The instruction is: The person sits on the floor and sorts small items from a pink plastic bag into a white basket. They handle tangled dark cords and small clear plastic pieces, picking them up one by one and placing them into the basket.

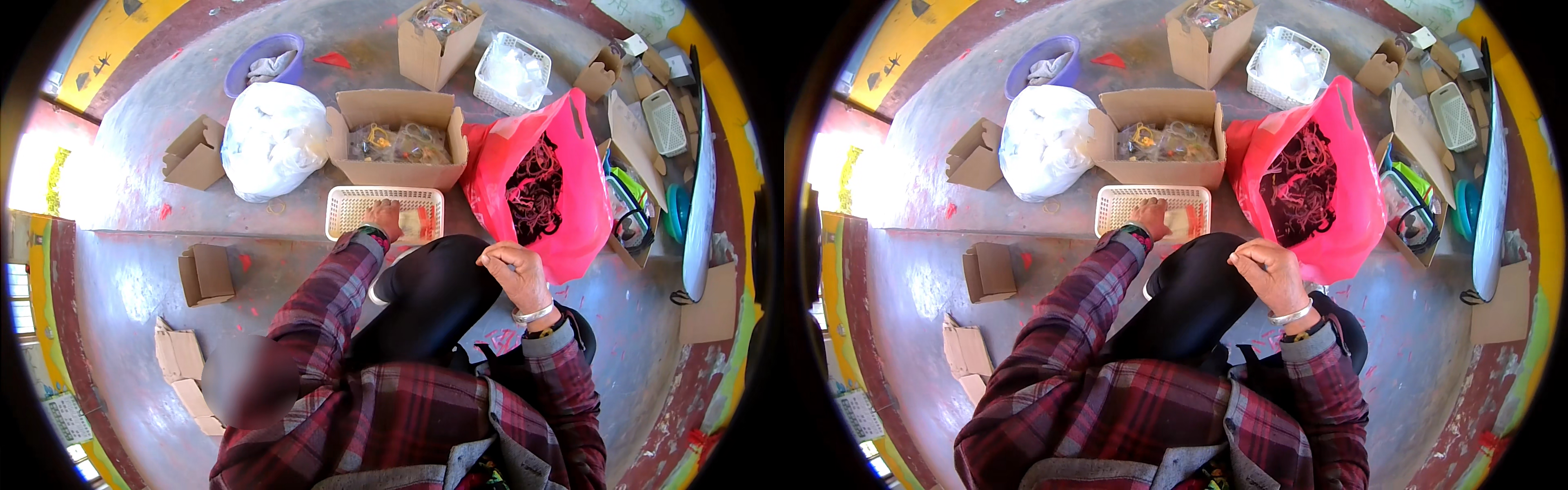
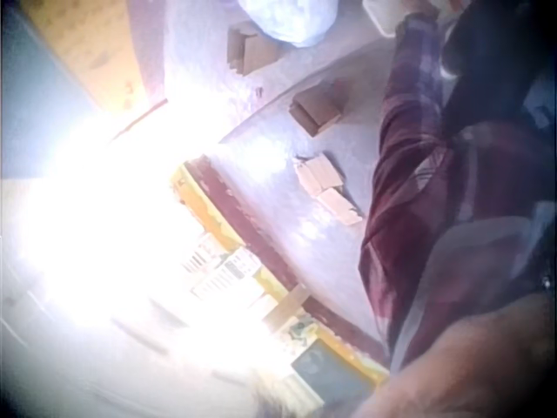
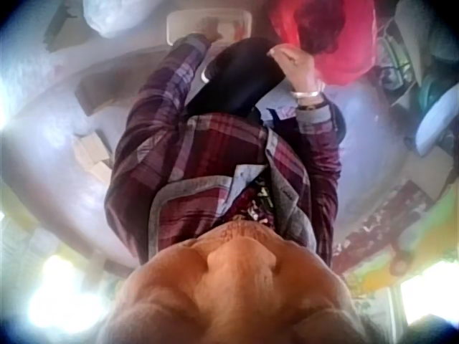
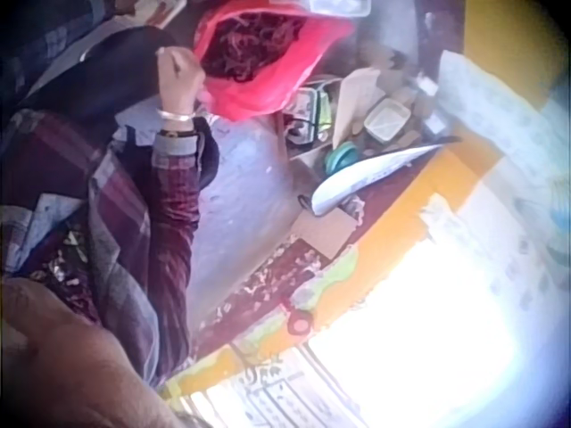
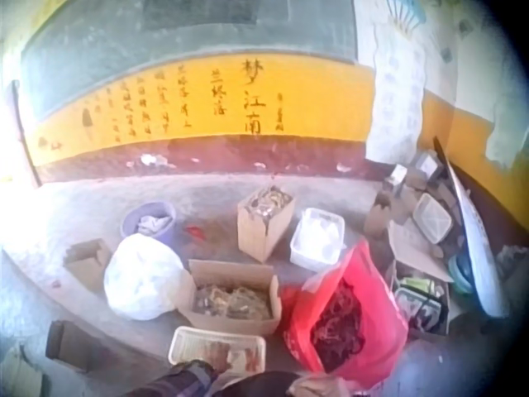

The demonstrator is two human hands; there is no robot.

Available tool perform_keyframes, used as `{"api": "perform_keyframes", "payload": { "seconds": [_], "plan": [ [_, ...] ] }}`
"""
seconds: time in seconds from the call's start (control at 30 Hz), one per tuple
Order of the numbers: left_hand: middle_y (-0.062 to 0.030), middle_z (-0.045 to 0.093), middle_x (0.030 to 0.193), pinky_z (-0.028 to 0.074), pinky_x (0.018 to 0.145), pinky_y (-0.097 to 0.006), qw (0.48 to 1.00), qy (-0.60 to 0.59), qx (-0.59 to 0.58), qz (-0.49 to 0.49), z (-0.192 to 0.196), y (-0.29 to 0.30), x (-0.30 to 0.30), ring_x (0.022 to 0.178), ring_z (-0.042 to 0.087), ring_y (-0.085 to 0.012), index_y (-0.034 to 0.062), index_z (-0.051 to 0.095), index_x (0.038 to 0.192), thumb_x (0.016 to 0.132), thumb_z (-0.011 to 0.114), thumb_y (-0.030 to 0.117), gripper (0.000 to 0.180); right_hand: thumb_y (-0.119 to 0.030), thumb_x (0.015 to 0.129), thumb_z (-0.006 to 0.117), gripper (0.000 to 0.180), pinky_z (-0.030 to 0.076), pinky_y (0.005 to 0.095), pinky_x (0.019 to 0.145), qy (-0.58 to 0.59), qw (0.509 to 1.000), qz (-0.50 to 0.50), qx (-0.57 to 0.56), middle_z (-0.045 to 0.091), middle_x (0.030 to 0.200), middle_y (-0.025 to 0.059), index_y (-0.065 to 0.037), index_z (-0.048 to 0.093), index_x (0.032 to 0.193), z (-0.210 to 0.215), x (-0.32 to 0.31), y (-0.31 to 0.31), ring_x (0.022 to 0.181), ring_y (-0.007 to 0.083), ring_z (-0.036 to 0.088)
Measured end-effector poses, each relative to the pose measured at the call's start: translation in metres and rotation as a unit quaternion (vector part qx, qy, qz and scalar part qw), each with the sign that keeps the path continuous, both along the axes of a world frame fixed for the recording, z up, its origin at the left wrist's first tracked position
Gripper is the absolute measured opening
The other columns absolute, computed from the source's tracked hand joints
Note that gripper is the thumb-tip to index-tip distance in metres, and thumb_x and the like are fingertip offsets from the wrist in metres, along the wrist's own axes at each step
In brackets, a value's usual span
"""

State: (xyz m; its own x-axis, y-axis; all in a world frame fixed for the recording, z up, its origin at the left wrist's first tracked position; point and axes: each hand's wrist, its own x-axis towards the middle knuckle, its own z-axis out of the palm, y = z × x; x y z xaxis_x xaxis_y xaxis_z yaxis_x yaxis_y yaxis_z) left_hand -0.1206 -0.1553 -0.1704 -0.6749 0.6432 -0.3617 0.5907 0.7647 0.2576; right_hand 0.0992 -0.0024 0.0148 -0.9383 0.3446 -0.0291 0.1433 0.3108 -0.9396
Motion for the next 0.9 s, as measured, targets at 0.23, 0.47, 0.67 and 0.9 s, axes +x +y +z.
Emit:
{"api": "perform_keyframes", "payload": {
  "seconds": [0.23,0.47,0.67,0.9],
  "plan": [
    [-0.0136,0.057,0.103,0.042,0.088,-0.041,0.999,0.012,0.027,-0.046,-0.018,-0.001,-0.007,0.103,0.052,-0.0303,0.0082,0.058,0.101,0.062,0.074,0.024,0.045,-0.010,0.081,0.060,0.015,0.045,0.0272,0.066,0.007,1.000,-0.005,-0.005,0.062,0.077,0.0120,0.004,0.062,0.077,0.001,0.002,0.000,0.073,0.0185,0.059],
    [-0.0185,0.064,0.088,0.047,0.079,-0.040,0.994,-0.068,0.042,-0.069,-0.070,-0.005,-0.030,0.085,0.062,-0.0326,0.0034,0.063,0.092,0.064,0.069,0.028,0.038,-0.010,0.082,0.059,0.016,0.045,0.0272,0.066,0.004,1.000,0.002,-0.004,0.062,0.077,0.0120,0.004,0.062,0.078,-0.001,0.001,-0.001,0.072,0.0187,0.059],
    [-0.0169,0.064,0.092,0.047,0.077,-0.035,0.961,-0.225,0.126,0.102,-0.047,-0.006,-0.030,0.087,0.062,-0.0287,0.0024,0.061,0.103,0.064,0.074,0.028,0.049,-0.011,0.082,0.059,0.016,0.045,0.0273,0.065,0.009,1.000,-0.001,0.005,0.062,0.077,0.0119,0.004,0.062,0.079,-0.001,0.002,-0.001,0.071,0.0184,0.059],
    [-0.0154,0.064,0.094,0.047,0.079,-0.034,0.966,-0.171,0.129,0.143,-0.060,-0.004,-0.033,0.090,0.061,-0.0264,0.0030,0.060,0.104,0.064,0.076,0.028,0.049,-0.010,0.082,0.059,0.015,0.045,0.0270,0.065,0.005,1.000,0.004,0.001,0.062,0.077,0.0118,0.004,0.062,0.079,-0.001,0.000,-0.002,0.071,0.0179,0.059]
  ]
}}
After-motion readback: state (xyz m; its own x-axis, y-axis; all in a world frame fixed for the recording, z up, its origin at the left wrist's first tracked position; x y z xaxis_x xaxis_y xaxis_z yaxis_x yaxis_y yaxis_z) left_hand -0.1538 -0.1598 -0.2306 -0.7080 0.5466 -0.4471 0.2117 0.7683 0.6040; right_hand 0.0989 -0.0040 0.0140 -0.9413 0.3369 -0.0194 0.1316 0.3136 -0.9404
